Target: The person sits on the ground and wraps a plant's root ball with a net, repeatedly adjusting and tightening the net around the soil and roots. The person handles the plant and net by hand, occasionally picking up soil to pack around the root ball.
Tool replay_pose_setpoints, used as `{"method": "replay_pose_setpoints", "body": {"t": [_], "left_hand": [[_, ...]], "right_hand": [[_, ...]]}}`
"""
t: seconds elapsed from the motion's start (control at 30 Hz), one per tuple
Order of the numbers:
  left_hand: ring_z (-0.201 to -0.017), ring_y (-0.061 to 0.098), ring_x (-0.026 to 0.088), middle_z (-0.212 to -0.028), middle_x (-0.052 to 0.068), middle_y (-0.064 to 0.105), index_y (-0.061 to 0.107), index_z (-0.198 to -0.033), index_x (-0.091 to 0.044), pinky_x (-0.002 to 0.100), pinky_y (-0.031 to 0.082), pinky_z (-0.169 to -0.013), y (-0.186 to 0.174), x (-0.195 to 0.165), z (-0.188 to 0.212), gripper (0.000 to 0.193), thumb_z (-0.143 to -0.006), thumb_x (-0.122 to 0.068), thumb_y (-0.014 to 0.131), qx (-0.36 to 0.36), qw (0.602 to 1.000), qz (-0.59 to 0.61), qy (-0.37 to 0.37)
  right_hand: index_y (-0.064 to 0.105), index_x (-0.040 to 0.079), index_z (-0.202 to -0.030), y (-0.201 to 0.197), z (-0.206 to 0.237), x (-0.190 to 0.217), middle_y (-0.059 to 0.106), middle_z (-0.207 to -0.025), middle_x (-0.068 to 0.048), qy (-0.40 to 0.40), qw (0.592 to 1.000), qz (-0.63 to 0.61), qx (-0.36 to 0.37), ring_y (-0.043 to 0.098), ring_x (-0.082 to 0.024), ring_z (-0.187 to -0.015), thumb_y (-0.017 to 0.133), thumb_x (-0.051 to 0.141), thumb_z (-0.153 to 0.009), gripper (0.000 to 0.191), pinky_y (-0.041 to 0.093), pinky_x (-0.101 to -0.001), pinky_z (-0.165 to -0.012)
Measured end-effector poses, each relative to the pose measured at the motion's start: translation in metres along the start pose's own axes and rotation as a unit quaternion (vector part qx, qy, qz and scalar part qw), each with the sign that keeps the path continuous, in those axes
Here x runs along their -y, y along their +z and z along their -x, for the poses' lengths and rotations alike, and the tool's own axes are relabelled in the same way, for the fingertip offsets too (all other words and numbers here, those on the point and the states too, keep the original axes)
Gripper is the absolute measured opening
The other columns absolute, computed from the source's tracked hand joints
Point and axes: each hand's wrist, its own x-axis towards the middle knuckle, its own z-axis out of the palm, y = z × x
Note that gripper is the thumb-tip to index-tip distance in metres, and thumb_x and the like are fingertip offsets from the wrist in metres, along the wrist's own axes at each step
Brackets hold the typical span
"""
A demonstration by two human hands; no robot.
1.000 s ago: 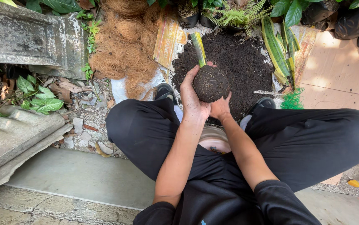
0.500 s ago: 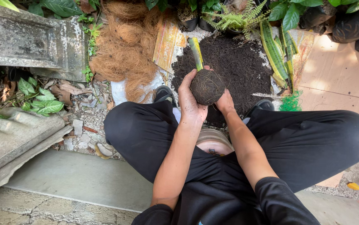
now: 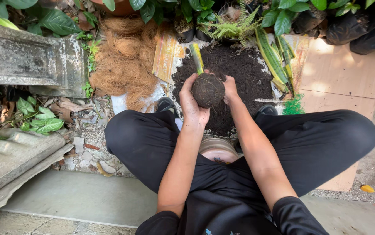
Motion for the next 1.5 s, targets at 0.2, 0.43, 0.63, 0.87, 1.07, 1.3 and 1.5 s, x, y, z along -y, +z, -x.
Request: {"method": "replay_pose_setpoints", "body": {"t": [0.2, 0.43, 0.63, 0.87, 1.07, 1.3, 1.5], "left_hand": [[-0.094, 0.073, 0.023, -0.106, 0.012, 0.073, 0.066, -0.115, 0.000, 0.037, 0.062, -0.084, 0.004, -0.010, 0.005, 0.032, -0.100, -0.027, 0.057, 0.027, 1.000, -0.003, 0.010], [-0.090, 0.073, 0.025, -0.102, 0.011, 0.073, 0.067, -0.113, -0.002, 0.041, 0.063, -0.079, 0.018, -0.018, 0.030, 0.035, -0.100, -0.032, 0.055, 0.046, 0.999, -0.019, 0.005], [-0.087, 0.074, 0.025, -0.099, 0.010, 0.073, 0.068, -0.110, -0.004, 0.043, 0.062, -0.075, 0.016, -0.016, 0.036, 0.038, -0.098, -0.037, 0.054, 0.022, 0.998, -0.045, -0.035], [-0.092, 0.072, 0.023, -0.102, 0.009, 0.072, 0.068, -0.111, -0.007, 0.043, 0.062, -0.079, 0.004, -0.004, 0.032, 0.035, -0.097, -0.036, 0.055, 0.029, 0.996, -0.063, -0.057], [-0.093, 0.071, 0.019, -0.107, 0.009, 0.071, 0.067, -0.113, -0.005, 0.035, 0.061, -0.083, -0.015, 0.015, 0.023, 0.027, -0.101, -0.026, 0.056, 0.044, 0.994, -0.099, 0.013], [-0.099, 0.066, 0.013, -0.111, 0.009, 0.068, 0.065, -0.119, 0.004, 0.027, 0.055, -0.088, -0.040, 0.032, 0.018, 0.028, -0.106, -0.012, 0.046, 0.098, 0.955, -0.219, 0.175], [-0.097, 0.066, 0.019, -0.108, 0.009, 0.067, 0.065, -0.116, 0.000, 0.034, 0.057, -0.085, -0.041, 0.022, 0.012, 0.026, -0.104, -0.015, 0.047, 0.095, 0.981, -0.124, 0.117]], "right_hand": [[0.067, 0.005, -0.102, 0.005, 0.020, 0.055, 0.071, -0.092, -0.008, 0.108, 0.985, -0.113, 0.079, 0.067, -0.018, -0.083, 0.060, 0.042, -0.104, 0.038, 0.058, -0.0341, -0.070], [0.056, 0.006, -0.104, -0.008, 0.069, 0.123, 0.064, -0.096, -0.006, -0.013, 0.998, 0.066, 0.013, 0.061, -0.014, -0.076, 0.042, 0.040, -0.108, 0.037, 0.057, -0.0351, -0.058], [0.057, 0.010, -0.106, -0.036, 0.101, 0.104, 0.065, -0.098, -0.010, -0.051, 0.979, -0.187, -0.057, 0.066, -0.018, -0.083, 0.049, 0.035, -0.108, 0.026, 0.057, -0.0366, -0.060], [0.056, 0.008, -0.105, -0.038, 0.098, 0.096, 0.064, -0.098, -0.011, -0.051, 0.912, -0.407, 0.016, 0.071, -0.027, -0.097, 0.041, 0.041, -0.108, 0.036, 0.060, -0.0435, -0.080], [0.064, 0.004, -0.108, -0.018, 0.124, 0.094, 0.071, -0.109, -0.014, -0.209, 0.938, -0.270, 0.061, 0.071, -0.029, -0.109, 0.043, 0.036, -0.109, 0.038, 0.058, -0.0461, -0.096], [0.076, -0.002, -0.110, 0.014, 0.156, 0.079, 0.074, -0.119, -0.016, -0.467, 0.850, 0.240, -0.040, 0.066, -0.034, -0.128, 0.057, 0.017, -0.104, 0.027, 0.050, -0.0431, -0.111], [0.065, -0.001, -0.129, 0.003, 0.153, 0.090, 0.063, -0.139, -0.018, -0.462, 0.862, 0.204, 0.051, 0.053, -0.032, -0.140, 0.044, 0.024, -0.105, 0.040, 0.038, -0.0409, -0.119]]}}
